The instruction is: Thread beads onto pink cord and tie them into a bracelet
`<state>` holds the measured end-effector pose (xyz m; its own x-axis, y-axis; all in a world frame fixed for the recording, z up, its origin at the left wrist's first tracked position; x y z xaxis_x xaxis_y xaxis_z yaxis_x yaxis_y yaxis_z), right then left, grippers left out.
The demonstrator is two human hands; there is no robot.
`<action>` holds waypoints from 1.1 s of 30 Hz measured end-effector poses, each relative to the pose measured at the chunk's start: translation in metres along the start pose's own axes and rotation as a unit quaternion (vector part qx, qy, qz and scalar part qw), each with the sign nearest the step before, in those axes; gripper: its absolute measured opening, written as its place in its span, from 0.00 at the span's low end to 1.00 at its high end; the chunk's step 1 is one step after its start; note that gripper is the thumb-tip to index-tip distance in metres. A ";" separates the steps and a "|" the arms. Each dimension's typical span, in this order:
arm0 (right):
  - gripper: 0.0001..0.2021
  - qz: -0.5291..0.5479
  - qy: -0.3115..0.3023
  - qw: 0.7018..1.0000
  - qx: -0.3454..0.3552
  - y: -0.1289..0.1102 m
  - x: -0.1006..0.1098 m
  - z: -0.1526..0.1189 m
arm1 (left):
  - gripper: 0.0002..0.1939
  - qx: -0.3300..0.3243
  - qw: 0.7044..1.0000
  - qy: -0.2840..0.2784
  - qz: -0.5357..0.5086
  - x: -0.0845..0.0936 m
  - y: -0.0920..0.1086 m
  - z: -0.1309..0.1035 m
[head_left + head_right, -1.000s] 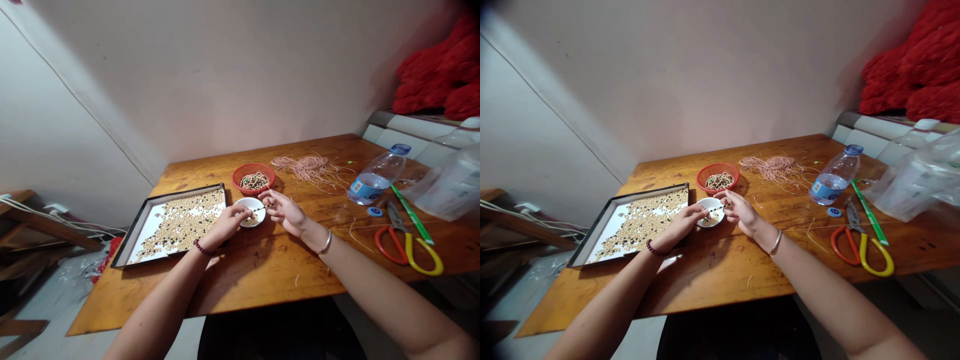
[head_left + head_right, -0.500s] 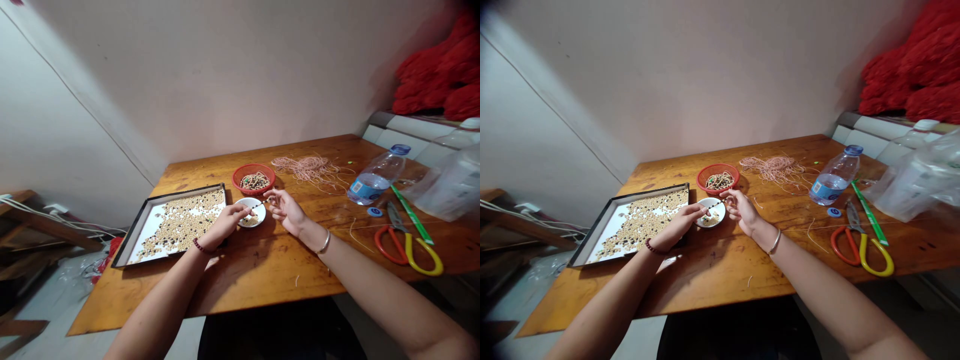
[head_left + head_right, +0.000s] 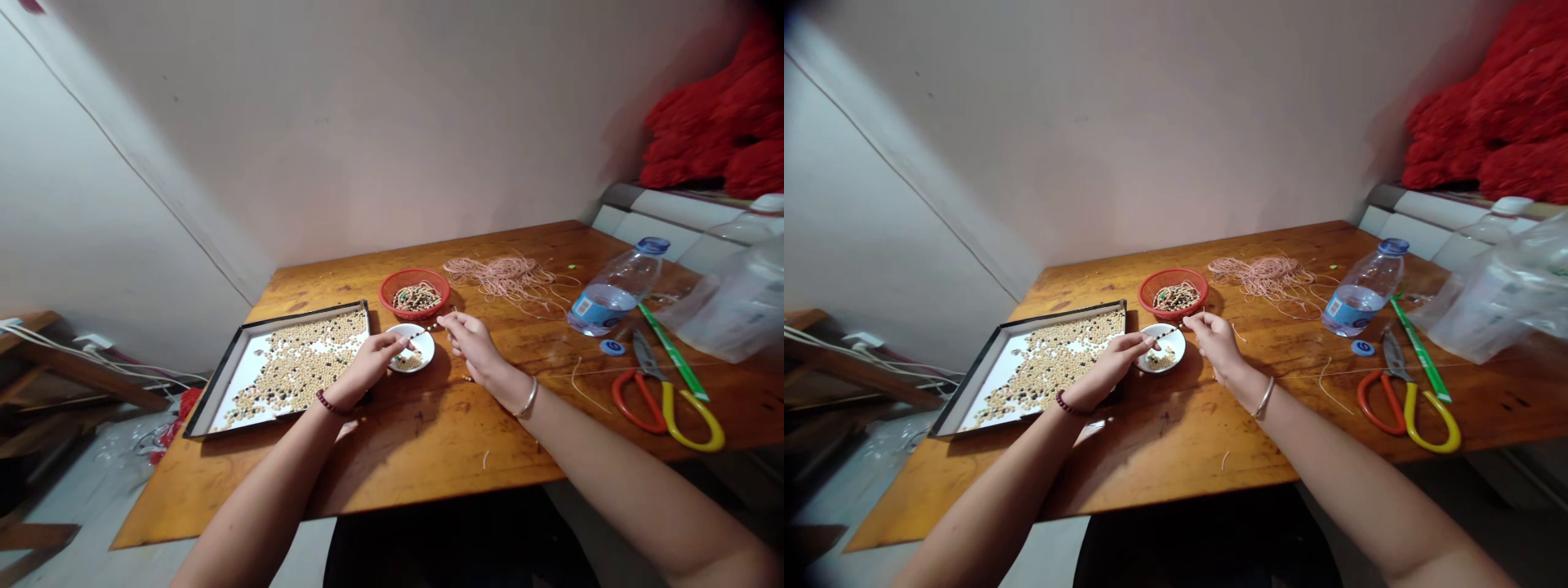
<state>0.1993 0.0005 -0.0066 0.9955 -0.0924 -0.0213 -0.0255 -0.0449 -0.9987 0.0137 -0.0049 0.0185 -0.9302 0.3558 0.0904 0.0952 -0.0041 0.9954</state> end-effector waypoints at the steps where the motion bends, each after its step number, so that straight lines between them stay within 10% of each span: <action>1: 0.13 -0.002 0.001 1.000 -0.007 -0.001 0.000 0.000 | 0.19 -0.001 1.000 0.000 0.006 0.000 0.000 0.000; 8: 0.17 -0.013 0.022 1.000 -0.018 -0.002 -0.001 -0.001 | 0.20 -0.100 0.982 0.035 0.156 0.000 -0.004 -0.001; 16: 0.20 -0.033 0.042 0.999 -0.001 0.002 -0.001 0.003 | 0.16 -0.255 0.840 0.107 0.467 -0.006 -0.007 -0.009; 33: 0.18 -0.008 -0.001 1.000 -0.026 0.003 0.000 0.002 | 0.11 -0.322 0.756 0.096 0.562 -0.002 -0.010 -0.010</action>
<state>0.1995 0.0022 -0.0095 0.9959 -0.0902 -0.0049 -0.0138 -0.0975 -0.9951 0.0108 -0.0148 0.0089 -0.4304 -0.3521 0.8311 0.7282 -0.6795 0.0892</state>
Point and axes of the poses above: each hand's wrist, its own z-axis towards the middle knuckle, its own x-axis out of the back of the hand, y = z × x, the point moved 1 cm from there along z, towards the middle knuckle, and after that the axes turned 15 degrees about -z, right-handed, at the moved point
